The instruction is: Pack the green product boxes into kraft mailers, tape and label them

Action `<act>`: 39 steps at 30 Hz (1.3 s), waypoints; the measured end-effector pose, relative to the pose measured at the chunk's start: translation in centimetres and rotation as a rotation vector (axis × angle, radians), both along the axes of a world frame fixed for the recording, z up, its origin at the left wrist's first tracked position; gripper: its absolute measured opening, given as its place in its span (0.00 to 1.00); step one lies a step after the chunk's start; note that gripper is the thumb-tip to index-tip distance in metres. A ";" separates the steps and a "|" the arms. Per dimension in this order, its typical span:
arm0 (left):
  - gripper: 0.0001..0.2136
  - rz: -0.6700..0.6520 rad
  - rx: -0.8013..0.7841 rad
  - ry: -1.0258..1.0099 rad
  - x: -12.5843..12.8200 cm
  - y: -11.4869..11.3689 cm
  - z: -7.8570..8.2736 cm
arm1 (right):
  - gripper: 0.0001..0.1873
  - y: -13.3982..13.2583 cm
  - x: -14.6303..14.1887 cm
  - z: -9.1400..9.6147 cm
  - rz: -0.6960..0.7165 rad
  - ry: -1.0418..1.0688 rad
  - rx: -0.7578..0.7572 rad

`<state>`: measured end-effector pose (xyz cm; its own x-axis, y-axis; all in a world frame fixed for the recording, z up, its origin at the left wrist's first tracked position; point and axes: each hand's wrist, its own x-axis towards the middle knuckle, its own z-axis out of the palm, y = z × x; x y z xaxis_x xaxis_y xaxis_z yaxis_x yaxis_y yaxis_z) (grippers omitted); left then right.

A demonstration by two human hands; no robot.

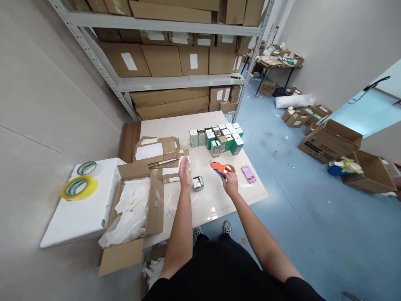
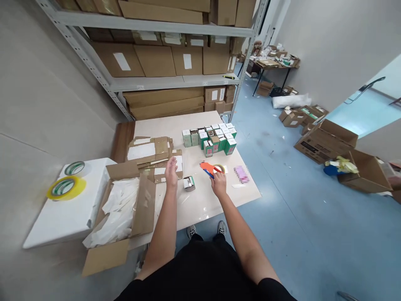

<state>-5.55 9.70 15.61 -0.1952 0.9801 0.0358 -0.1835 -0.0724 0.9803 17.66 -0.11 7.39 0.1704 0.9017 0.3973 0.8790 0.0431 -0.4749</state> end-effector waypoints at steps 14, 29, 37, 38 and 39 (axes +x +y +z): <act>0.24 0.046 -0.122 0.172 2.3 -7.5 -2.5 | 0.09 -7.7 9.9 -14.5 -0.166 0.162 -0.504; 0.22 0.150 0.025 0.183 2.0 -6.0 0.5 | 0.26 2.6 2.9 -4.4 0.086 0.439 -0.117; 0.21 0.221 0.064 0.166 -6.0 -1.0 0.7 | 0.27 11.3 -9.5 3.0 0.436 0.438 0.019; 0.22 0.225 0.060 0.167 -7.5 0.0 0.7 | 0.28 12.4 -10.9 3.5 0.453 0.439 0.018; 0.22 0.229 0.057 0.167 -9.2 0.9 0.8 | 0.28 13.5 -12.2 4.0 0.467 0.439 0.017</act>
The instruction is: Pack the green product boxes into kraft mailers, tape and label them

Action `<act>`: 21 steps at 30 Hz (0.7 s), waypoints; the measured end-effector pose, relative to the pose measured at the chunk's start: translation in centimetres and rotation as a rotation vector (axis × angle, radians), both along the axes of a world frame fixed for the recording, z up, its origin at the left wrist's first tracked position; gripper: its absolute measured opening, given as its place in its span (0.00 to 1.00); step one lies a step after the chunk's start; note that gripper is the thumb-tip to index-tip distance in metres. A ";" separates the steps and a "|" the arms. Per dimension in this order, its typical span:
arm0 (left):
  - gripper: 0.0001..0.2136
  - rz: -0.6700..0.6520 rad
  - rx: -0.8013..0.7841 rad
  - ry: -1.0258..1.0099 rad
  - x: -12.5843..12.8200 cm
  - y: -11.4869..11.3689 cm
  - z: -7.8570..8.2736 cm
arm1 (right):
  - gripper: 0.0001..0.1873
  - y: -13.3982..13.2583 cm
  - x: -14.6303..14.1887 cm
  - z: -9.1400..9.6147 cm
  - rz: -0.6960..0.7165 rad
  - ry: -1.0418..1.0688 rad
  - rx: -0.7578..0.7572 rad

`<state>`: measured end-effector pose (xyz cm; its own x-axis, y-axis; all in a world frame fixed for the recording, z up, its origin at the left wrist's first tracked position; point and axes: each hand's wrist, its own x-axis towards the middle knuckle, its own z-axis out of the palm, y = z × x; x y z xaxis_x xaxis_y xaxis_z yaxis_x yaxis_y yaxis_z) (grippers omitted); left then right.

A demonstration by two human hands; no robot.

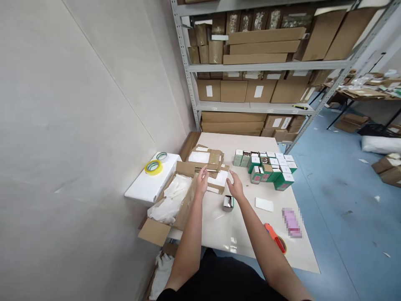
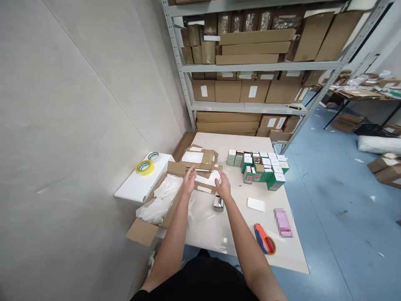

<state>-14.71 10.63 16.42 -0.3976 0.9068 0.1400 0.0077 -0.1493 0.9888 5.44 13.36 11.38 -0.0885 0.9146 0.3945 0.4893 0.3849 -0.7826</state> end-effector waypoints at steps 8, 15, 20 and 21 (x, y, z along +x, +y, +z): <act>0.20 0.037 -0.086 0.022 -12.7 8.9 -3.2 | 0.33 9.0 -9.5 0.7 0.023 -0.092 -0.023; 0.20 0.010 -0.278 -0.018 -16.6 15.7 -8.9 | 0.36 15.0 -14.8 -2.3 -0.014 -0.244 -0.232; 0.23 0.044 -0.418 0.073 -18.4 19.9 -12.0 | 0.36 18.9 -16.3 -5.0 -0.022 -0.432 -0.474; 0.25 0.043 -0.456 0.109 -18.8 20.7 -12.6 | 0.36 19.7 -16.5 -5.6 -0.021 -0.475 -0.535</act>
<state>-33.55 31.36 3.78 -0.4414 0.8683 -0.2262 0.1116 0.3033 0.9464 -11.11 33.06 5.76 -0.1195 0.9753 -0.1857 0.8274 -0.0055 -0.5615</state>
